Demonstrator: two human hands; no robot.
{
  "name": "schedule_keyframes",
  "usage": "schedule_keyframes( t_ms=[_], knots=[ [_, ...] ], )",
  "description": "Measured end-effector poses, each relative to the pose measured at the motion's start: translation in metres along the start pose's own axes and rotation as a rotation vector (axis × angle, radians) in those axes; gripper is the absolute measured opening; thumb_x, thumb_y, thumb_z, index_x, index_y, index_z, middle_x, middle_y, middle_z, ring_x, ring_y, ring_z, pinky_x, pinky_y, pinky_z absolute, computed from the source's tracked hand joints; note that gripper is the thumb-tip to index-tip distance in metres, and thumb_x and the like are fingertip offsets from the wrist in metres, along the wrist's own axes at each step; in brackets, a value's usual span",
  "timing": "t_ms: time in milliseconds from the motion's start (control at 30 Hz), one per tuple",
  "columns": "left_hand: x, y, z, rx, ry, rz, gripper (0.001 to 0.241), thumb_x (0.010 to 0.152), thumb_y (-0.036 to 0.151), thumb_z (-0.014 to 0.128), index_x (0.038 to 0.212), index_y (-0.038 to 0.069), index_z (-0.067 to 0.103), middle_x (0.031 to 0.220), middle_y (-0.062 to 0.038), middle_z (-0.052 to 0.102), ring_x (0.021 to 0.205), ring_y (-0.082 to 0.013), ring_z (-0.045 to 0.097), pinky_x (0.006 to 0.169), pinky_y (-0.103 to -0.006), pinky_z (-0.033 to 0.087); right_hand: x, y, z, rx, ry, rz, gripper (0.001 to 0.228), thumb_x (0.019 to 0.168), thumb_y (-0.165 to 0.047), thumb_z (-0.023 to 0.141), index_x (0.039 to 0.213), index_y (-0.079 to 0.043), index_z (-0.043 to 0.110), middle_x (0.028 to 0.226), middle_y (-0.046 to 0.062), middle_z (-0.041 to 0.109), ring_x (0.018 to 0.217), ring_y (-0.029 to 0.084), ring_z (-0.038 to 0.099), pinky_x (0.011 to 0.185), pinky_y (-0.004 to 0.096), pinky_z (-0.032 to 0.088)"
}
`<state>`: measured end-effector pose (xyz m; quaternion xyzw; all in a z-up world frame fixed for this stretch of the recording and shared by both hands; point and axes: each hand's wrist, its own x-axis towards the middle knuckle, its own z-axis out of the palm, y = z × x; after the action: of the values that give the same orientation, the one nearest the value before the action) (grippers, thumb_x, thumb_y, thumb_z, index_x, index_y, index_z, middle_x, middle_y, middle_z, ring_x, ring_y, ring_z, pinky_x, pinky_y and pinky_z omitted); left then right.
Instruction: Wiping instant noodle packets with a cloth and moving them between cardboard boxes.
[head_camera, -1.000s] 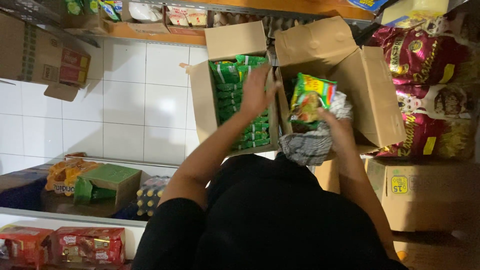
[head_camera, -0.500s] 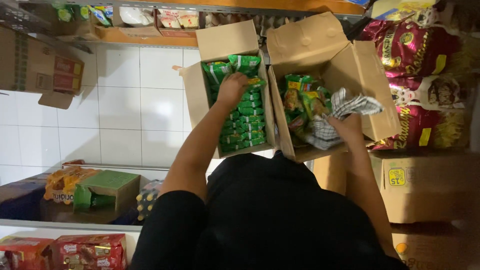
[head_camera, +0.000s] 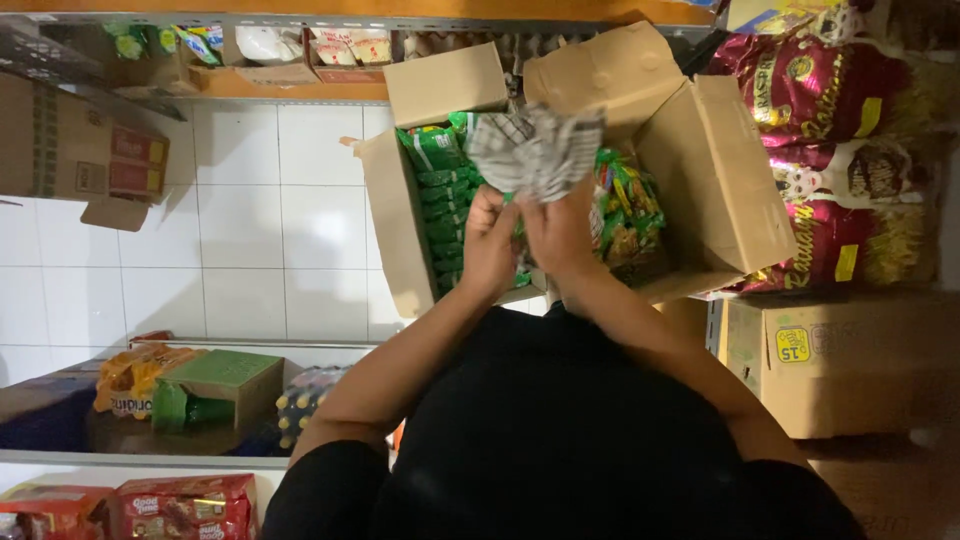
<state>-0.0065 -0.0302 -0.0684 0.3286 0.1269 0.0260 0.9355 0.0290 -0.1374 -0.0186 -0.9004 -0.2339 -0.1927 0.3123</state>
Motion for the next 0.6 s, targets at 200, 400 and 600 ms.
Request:
schedule_keyframes(
  t_ms=[200,400,600],
  knots=[
    [-0.015,0.057,0.024,0.001,-0.091,-0.189,0.015,0.105,0.010,0.059,0.097,0.018,0.048,0.110,-0.004,0.064,0.106,-0.0195,0.067,0.089,-0.0487,0.062,0.015,0.085,0.002,0.813,-0.017,0.928,0.050,0.108,-0.040,0.051,0.139,0.000,0.049,0.140,0.017,0.059,0.124,0.027,0.059,0.107,0.039,0.047],
    [0.020,0.066,0.017,0.057,0.153,-0.333,0.029,0.095,0.025,0.064,0.121,0.027,0.052,0.121,-0.003,0.060,0.111,-0.0283,0.061,0.091,-0.0668,0.055,-0.010,0.106,-0.015,1.157,-0.217,0.869,0.051,0.101,-0.027,0.075,0.133,0.010,0.062,0.123,0.013,0.070,0.110,0.021,0.067,0.100,0.036,0.054],
    [0.021,0.013,-0.022,-0.197,-0.176,-0.481,0.084,0.104,0.074,0.051,0.143,0.000,0.054,0.138,-0.021,0.059,0.122,-0.0349,0.060,0.107,-0.0548,0.046,-0.027,0.007,-0.043,0.364,-0.234,0.467,0.061,0.082,-0.042,0.081,0.128,-0.006,0.063,0.127,0.013,0.070,0.119,0.031,0.070,0.104,0.037,0.053]
  ],
)
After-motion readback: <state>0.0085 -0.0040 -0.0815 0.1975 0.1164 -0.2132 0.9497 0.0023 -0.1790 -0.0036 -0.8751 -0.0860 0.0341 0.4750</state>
